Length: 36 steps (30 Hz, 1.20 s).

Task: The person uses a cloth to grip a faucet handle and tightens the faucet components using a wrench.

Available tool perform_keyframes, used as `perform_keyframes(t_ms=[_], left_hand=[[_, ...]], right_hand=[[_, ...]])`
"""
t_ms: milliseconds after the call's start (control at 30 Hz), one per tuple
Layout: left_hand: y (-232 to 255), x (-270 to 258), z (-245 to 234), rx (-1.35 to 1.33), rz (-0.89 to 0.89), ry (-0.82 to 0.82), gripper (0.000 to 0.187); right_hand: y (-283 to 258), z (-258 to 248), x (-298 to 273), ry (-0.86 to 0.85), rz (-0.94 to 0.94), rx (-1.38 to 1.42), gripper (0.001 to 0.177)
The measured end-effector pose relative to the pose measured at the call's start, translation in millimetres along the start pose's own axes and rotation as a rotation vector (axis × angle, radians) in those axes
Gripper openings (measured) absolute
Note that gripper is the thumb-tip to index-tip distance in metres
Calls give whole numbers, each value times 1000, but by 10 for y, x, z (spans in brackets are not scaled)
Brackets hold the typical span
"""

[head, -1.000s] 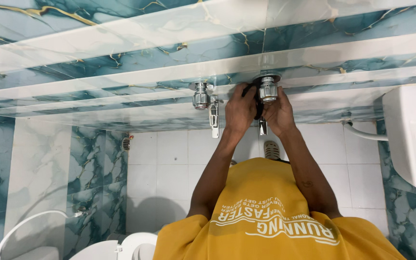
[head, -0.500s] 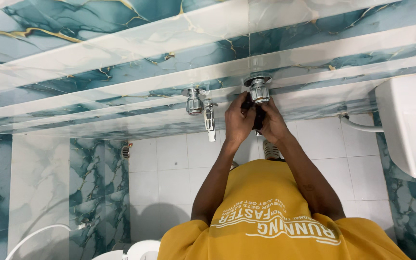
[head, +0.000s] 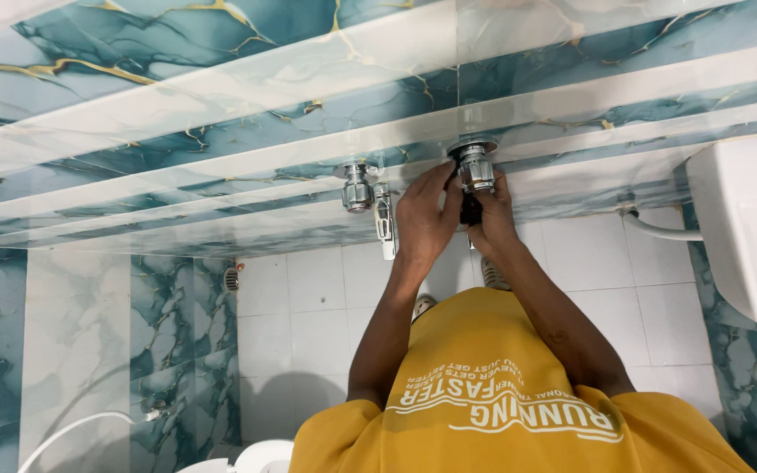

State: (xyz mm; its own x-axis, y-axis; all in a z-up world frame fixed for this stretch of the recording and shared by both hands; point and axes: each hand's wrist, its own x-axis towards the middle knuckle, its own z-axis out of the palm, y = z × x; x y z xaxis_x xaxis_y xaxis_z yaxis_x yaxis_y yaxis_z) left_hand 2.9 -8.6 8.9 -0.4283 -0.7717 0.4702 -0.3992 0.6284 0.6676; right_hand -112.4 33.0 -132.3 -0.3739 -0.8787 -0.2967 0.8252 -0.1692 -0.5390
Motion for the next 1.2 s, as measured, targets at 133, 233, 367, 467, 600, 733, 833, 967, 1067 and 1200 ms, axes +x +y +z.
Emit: perform_keyframes(t_ms=[133,233,367,467,600,733,833,967,1067,1200], left_hand=[[76,23,142,37,65,-83,35],[73,-7,269,82,42,-156,49],[31,-73,341,60,-20,-152,57],[-27,-62,372,51,11,-125,59],[-42,-109,434,156,98,-69,63],[-45,-93,435,91,91,-71,65],[-34,-79,402,65,66,-64,67],[-31,-69,389,85,66,-63,70],[-42,-57,397,27,64,-62,69],[-56,-58,421,15,79,-37,69]], right_hand=[[-22,37,17,26,15,115,35],[-87,83,28,49,38,118,21],[-210,80,-6,48,29,175,33],[-249,77,-5,38,-26,125,33],[-310,83,2,147,-167,-56,17],[-384,131,14,203,-285,-213,18],[-448,180,-17,226,-389,-430,16],[-562,259,-79,241,-604,-759,21],[-657,351,-118,206,-687,-826,23],[-851,549,-188,108,-1019,-1131,25]])
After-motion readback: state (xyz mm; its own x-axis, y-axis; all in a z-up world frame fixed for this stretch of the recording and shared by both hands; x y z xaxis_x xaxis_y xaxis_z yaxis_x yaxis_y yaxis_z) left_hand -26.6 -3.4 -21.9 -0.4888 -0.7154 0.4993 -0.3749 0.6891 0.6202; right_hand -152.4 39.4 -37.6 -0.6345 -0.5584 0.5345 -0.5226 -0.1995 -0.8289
